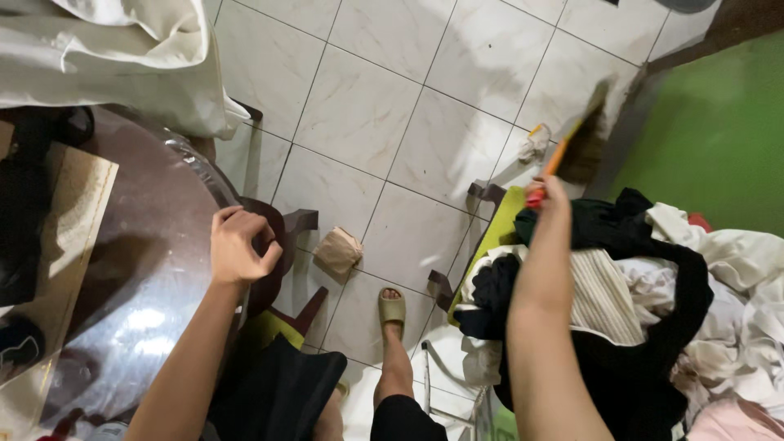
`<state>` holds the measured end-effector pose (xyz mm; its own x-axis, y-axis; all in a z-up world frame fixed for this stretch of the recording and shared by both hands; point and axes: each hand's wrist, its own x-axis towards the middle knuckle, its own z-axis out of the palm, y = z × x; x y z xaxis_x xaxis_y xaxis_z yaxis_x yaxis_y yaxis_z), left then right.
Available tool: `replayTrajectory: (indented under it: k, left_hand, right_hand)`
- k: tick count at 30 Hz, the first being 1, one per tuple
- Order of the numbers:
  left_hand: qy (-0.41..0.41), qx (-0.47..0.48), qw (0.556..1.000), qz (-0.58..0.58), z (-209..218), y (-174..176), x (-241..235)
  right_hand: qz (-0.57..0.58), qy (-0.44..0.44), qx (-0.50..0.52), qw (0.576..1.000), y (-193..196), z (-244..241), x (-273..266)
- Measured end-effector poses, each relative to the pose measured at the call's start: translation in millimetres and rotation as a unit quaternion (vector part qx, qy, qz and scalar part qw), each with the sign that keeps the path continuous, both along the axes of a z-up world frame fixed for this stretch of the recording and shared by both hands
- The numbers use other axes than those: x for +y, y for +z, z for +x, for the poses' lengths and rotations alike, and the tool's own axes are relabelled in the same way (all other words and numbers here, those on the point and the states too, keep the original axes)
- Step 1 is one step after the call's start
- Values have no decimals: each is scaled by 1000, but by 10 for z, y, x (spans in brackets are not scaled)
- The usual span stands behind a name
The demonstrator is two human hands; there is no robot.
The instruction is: The person sweeps debris from the floor using a broom, moves chairs and a yellow container to reach hidden areas, and eventually sets the broom down to handle plastic bags and clothes in a storage area.
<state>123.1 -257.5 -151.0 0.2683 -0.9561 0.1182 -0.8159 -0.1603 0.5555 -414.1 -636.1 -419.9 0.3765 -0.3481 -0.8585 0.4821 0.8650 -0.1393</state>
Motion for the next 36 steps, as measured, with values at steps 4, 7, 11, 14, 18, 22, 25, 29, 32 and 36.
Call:
replayTrajectory:
  k: [4, 7, 11, 14, 18, 22, 25, 29, 32, 36]
  left_hand:
    - [-10, -10, 1000, 13, -64, -10, 49]
    - [-4, -16, 1000, 1, -24, -4, 0]
    - [1, -17, 1000, 7, -50, -4, 25]
    - [1, -20, 1000, 2, -53, 6, 22]
    - [-3, -13, 1000, -3, -66, 20, 50]
    - [-3, -13, 1000, -9, -45, 11, 7]
    - [-11, -8, 1000, -15, -42, -7, 56]
    - [14, 9, 1000, -1, -24, -62, 62]
    - [-8, -6, 1000, -24, -13, -58, 43]
    - [8, 5, 1000, -27, -34, -143, 176]
  right_hand:
    - [-24, 29, 28, 999, -413, 593, 104]
    - [-160, 258, 259, 917, -594, 1018, 307]
    - [-243, 419, 421, 767, -517, 1271, 1590]
    - [-267, 469, 442, 716, -265, 1321, 2799]
    - [-171, 460, 326, 808, 672, 835, 4240]
    - [-44, 501, 189, 844, 1839, -65, 3975]
    - [-8, 525, 206, 826, 2816, -521, 3617]
    - [-143, 426, 226, 865, 3064, -651, 3276]
    - [-218, 400, 317, 832, 2373, -557, 2837]
    - [-302, 348, 334, 823, 1002, -239, 1930]
